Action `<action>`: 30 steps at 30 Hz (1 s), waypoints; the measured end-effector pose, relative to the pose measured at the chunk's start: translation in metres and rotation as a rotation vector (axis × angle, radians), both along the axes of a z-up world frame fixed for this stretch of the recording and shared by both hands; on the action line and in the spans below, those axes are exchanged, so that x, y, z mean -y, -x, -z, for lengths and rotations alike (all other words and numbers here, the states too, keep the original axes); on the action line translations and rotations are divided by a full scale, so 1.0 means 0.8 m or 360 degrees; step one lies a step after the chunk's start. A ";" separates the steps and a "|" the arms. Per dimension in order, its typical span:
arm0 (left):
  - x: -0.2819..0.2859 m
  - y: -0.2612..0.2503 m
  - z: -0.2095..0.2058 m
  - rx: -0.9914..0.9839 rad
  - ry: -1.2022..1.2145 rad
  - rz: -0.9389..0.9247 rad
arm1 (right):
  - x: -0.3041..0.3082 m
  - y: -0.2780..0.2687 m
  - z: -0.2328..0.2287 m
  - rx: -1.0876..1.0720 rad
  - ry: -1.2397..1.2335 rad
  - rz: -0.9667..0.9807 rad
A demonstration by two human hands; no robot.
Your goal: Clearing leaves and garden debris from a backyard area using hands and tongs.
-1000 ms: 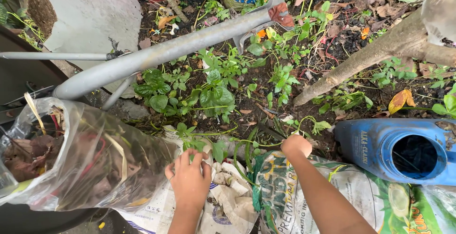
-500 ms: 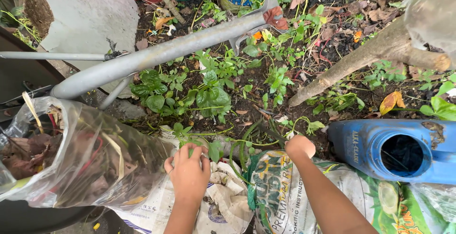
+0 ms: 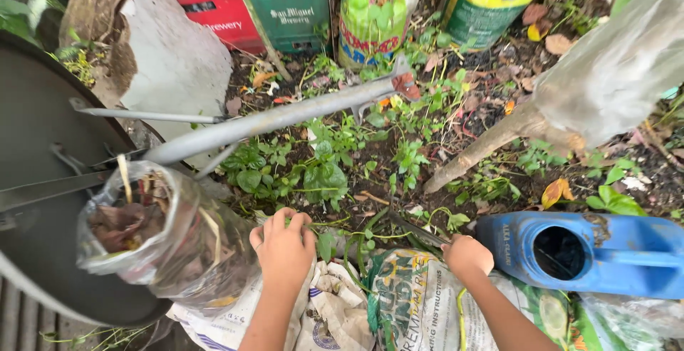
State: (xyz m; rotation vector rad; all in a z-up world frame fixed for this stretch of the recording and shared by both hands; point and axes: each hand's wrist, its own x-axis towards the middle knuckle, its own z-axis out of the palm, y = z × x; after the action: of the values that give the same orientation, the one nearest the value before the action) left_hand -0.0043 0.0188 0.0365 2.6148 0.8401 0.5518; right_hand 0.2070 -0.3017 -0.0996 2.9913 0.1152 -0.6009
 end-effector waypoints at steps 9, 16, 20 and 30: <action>-0.027 0.039 -0.037 0.0085 -0.0103 -0.0012 | -0.022 0.050 -0.146 0.0155 -0.0178 -0.0156; -0.075 0.093 -0.079 0.0195 -0.0257 -0.0077 | -0.057 0.093 -0.253 0.0261 -0.0358 -0.0332; -0.109 0.123 -0.102 0.0241 -0.0434 -0.0152 | -0.092 0.120 -0.316 0.0341 -0.0531 -0.0414; -0.183 0.174 -0.106 -0.0628 -0.0487 -0.0250 | -0.232 0.176 -0.419 0.0438 -0.0864 -0.0808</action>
State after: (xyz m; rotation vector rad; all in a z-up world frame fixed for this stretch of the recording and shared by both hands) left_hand -0.1438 0.1651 0.1212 3.0120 1.1691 0.2140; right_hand 0.0658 -0.1160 0.2355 3.2789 1.1364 -0.1028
